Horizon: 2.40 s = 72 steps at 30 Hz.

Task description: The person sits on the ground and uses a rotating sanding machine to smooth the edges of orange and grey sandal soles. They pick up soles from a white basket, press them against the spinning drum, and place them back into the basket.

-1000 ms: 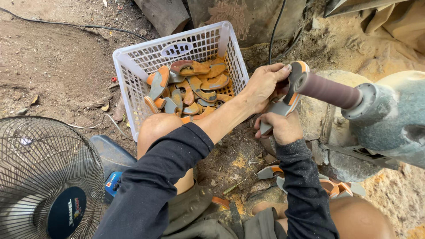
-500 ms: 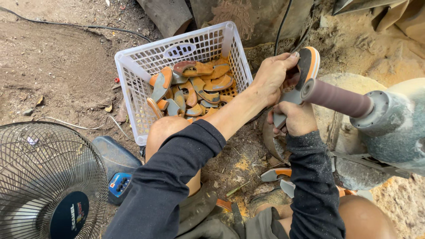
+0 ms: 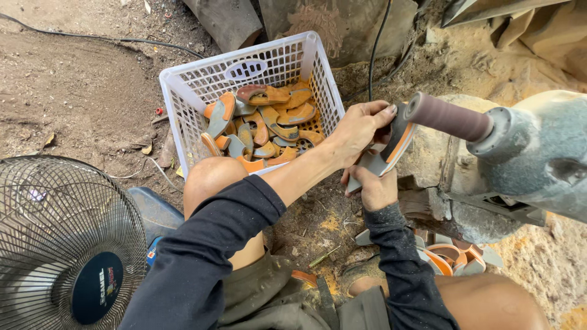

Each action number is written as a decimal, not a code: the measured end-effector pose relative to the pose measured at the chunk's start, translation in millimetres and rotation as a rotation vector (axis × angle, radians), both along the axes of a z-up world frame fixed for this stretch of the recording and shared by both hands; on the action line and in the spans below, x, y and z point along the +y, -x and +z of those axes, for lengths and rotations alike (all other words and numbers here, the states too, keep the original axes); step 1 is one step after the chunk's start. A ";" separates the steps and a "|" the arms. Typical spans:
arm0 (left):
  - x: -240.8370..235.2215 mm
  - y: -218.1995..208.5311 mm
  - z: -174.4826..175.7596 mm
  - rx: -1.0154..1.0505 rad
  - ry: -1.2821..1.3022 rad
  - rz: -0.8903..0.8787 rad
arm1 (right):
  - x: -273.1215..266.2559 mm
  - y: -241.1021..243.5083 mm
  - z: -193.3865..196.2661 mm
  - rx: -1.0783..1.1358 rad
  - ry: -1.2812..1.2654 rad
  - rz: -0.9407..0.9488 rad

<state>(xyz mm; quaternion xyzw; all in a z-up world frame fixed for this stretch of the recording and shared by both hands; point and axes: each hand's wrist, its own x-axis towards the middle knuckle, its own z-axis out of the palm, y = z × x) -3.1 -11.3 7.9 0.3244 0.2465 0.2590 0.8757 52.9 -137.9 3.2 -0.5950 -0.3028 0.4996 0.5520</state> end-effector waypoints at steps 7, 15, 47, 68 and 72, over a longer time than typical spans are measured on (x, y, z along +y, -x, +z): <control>-16.0 17.1 15.9 0.107 -0.293 -0.085 | -10.2 12.6 -12.0 0.080 -0.234 0.081; 12.3 37.5 37.2 0.109 -0.403 -0.376 | -3.8 34.1 -2.3 0.131 -0.274 0.206; 31.4 2.1 12.9 0.023 -0.168 -0.002 | 28.6 -7.3 21.4 0.392 -0.024 0.079; 57.3 -29.8 3.1 0.014 -0.086 0.087 | 55.7 -44.6 19.0 0.389 0.050 0.141; 46.7 -23.5 3.5 0.001 -0.102 0.051 | 43.0 -28.8 22.7 0.287 0.018 0.059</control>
